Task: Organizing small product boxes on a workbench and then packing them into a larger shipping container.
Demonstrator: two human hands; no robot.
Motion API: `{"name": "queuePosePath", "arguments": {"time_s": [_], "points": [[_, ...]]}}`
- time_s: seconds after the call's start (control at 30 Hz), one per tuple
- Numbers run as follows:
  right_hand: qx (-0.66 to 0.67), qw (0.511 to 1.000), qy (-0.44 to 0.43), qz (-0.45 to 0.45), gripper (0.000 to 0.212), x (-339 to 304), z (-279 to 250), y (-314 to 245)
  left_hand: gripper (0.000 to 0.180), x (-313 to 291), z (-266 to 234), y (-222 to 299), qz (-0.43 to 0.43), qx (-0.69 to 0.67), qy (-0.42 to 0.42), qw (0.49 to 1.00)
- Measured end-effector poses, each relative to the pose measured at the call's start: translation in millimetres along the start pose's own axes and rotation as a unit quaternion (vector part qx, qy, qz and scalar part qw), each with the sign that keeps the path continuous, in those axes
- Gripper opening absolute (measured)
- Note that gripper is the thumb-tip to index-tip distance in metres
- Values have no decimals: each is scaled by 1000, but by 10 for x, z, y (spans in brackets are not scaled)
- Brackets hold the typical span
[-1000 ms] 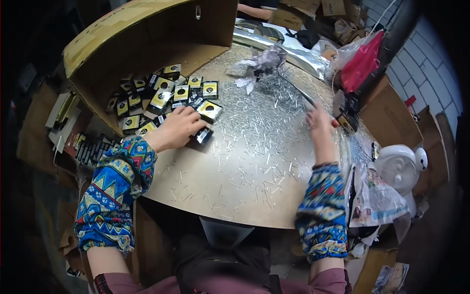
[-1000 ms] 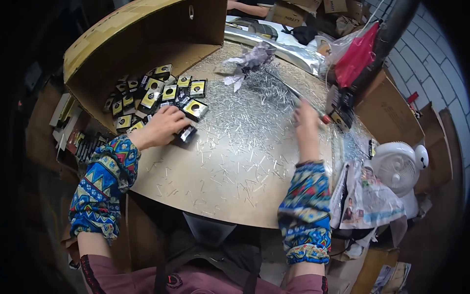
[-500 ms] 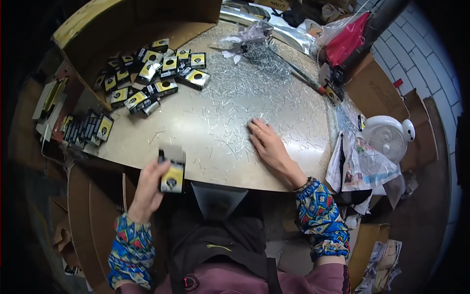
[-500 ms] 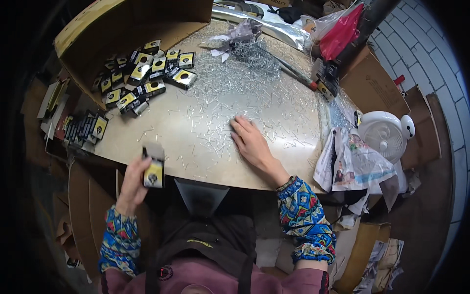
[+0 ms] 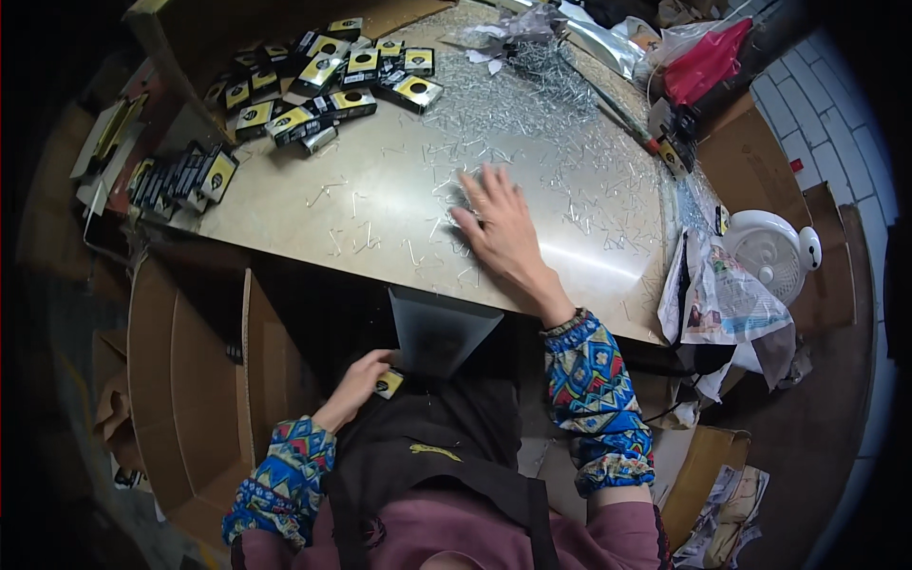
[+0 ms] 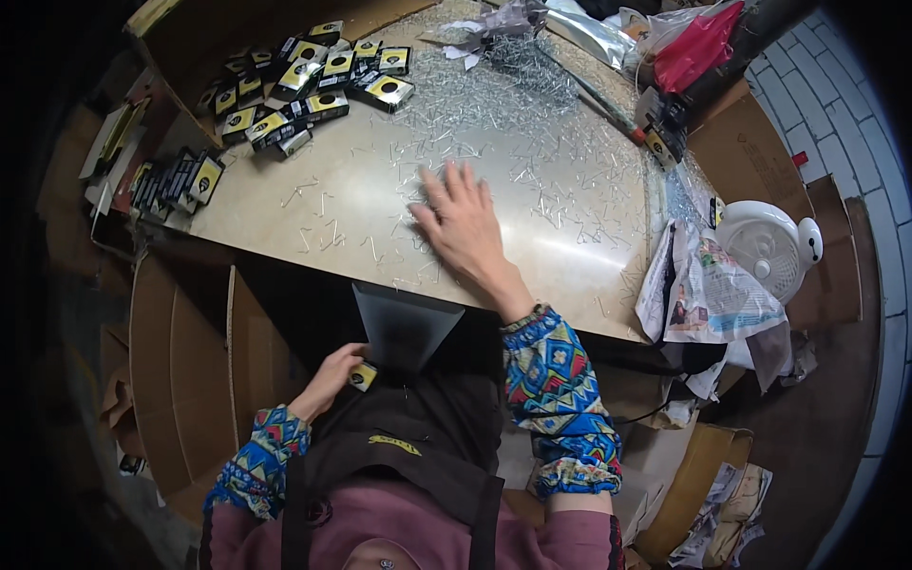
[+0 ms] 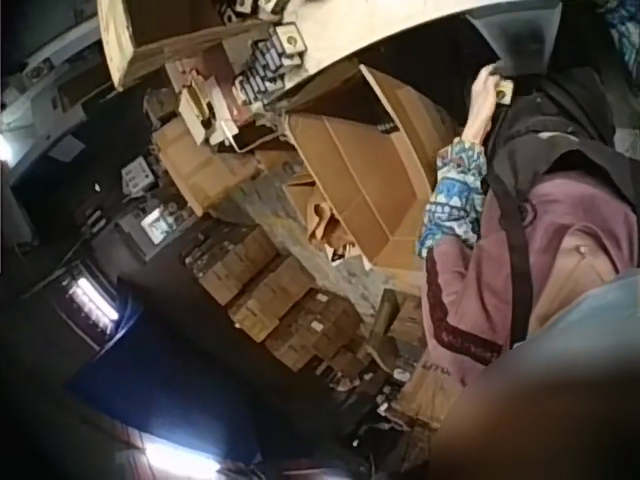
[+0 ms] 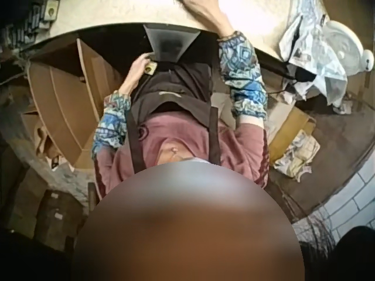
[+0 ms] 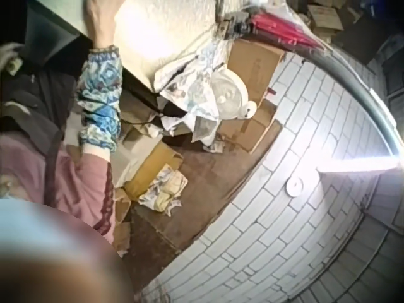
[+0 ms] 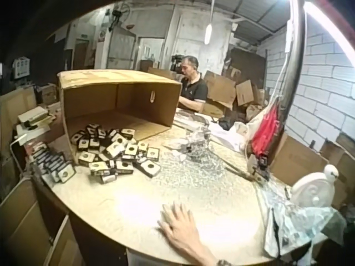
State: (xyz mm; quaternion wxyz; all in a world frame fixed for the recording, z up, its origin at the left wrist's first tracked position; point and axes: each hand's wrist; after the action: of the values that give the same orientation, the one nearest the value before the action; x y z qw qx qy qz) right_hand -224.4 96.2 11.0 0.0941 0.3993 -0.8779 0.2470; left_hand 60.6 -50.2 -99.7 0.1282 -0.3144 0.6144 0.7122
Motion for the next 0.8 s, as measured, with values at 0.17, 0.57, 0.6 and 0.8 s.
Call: {"name": "queuePosePath", "arguments": {"time_s": [0.17,0.57,0.6,0.8], "points": [[-28,999,19,-34,50,-300,232,-421,26,-86,336,54,-4,-11,-69,998],[142,990,-22,4,46,-992,-426,-1077,28,-143,515,-1,-58,-186,4,981],[186,982,-12,28,46,-1024,-486,-1021,30,-151,522,28,-55,-191,-5,980],[219,974,-45,28,41,-1344,-265,-822,50,-245,540,3,25,-32,-27,999]]}}
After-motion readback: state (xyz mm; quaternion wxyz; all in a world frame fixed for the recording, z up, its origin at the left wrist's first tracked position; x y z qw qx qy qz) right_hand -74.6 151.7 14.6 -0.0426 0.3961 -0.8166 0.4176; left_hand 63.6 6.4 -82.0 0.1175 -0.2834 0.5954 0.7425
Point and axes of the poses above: each hand's wrist, its own x-axis towards the middle knuckle, its own z-axis out of the palm, y = z × x, and after that the axes turned 3 degrees about y, right-handed
